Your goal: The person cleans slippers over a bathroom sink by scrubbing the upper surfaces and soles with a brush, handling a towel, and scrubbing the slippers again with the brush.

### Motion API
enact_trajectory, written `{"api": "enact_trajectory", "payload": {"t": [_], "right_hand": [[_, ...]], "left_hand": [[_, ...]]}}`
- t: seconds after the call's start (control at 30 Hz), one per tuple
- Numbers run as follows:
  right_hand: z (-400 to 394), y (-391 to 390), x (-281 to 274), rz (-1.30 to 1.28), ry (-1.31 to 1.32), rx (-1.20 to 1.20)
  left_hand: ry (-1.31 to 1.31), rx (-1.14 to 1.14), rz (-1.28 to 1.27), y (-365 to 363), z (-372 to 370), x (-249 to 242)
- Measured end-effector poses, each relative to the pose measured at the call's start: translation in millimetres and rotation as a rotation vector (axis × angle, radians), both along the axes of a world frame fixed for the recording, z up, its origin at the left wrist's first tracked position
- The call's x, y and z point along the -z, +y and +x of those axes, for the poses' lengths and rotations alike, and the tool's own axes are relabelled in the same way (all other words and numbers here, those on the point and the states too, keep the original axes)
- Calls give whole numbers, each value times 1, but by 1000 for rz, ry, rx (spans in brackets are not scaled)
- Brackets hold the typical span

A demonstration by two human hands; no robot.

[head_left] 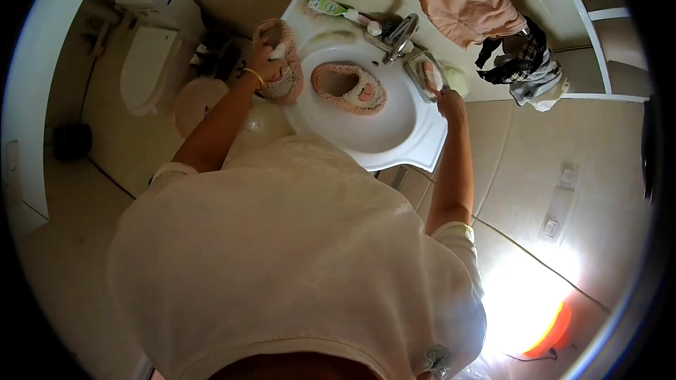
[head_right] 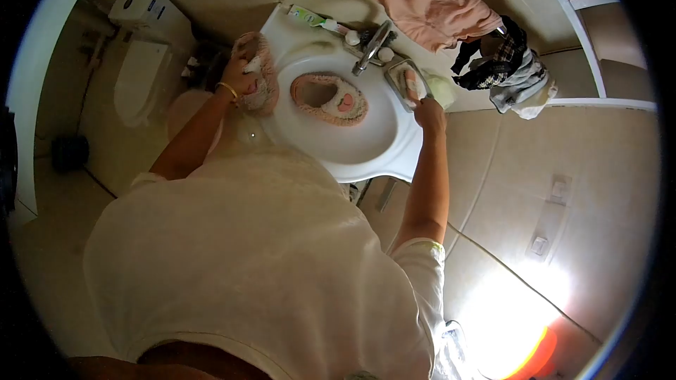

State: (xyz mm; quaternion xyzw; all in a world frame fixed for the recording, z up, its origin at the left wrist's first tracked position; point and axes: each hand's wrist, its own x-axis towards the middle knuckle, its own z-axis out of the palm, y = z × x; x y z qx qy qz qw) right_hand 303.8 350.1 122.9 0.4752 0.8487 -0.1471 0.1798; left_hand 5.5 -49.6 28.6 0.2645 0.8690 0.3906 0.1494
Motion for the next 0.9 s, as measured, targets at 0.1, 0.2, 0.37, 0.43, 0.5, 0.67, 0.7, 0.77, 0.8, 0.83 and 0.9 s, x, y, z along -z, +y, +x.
{"api": "enact_trajectory", "payload": {"t": [0.1,0.2,0.37,0.43,0.5,0.67,0.7,0.77,0.8,0.83,0.9], "right_hand": [[10,20,21,-112,89,-52],[13,25,-11,-70,23,-198],[16,32,0,-26,155,-193],[21,39,4,-20,163,-236],[37,53,20,65,356,-259],[41,-13,-15,-115,349,-24],[31,-46,-37,-178,361,30],[24,-89,-34,-411,466,68],[23,-106,-21,-585,561,51],[14,-132,-20,-629,549,3],[-7,-180,-18,-692,509,-80]], "left_hand": [[-33,62,13,-12,1,-2],[41,150,-86,-16,22,-29],[298,163,-100,-19,29,-14],[432,50,-165,-16,43,-26],[456,-26,-189,-15,53,-34],[280,-45,-168,-22,46,-3],[261,-92,-129,-22,49,-3],[226,-175,-47,-17,54,-4],[217,-221,-7,-15,58,-8],[209,-268,35,-12,62,-13],[216,-350,90,-6,62,-11]]}}
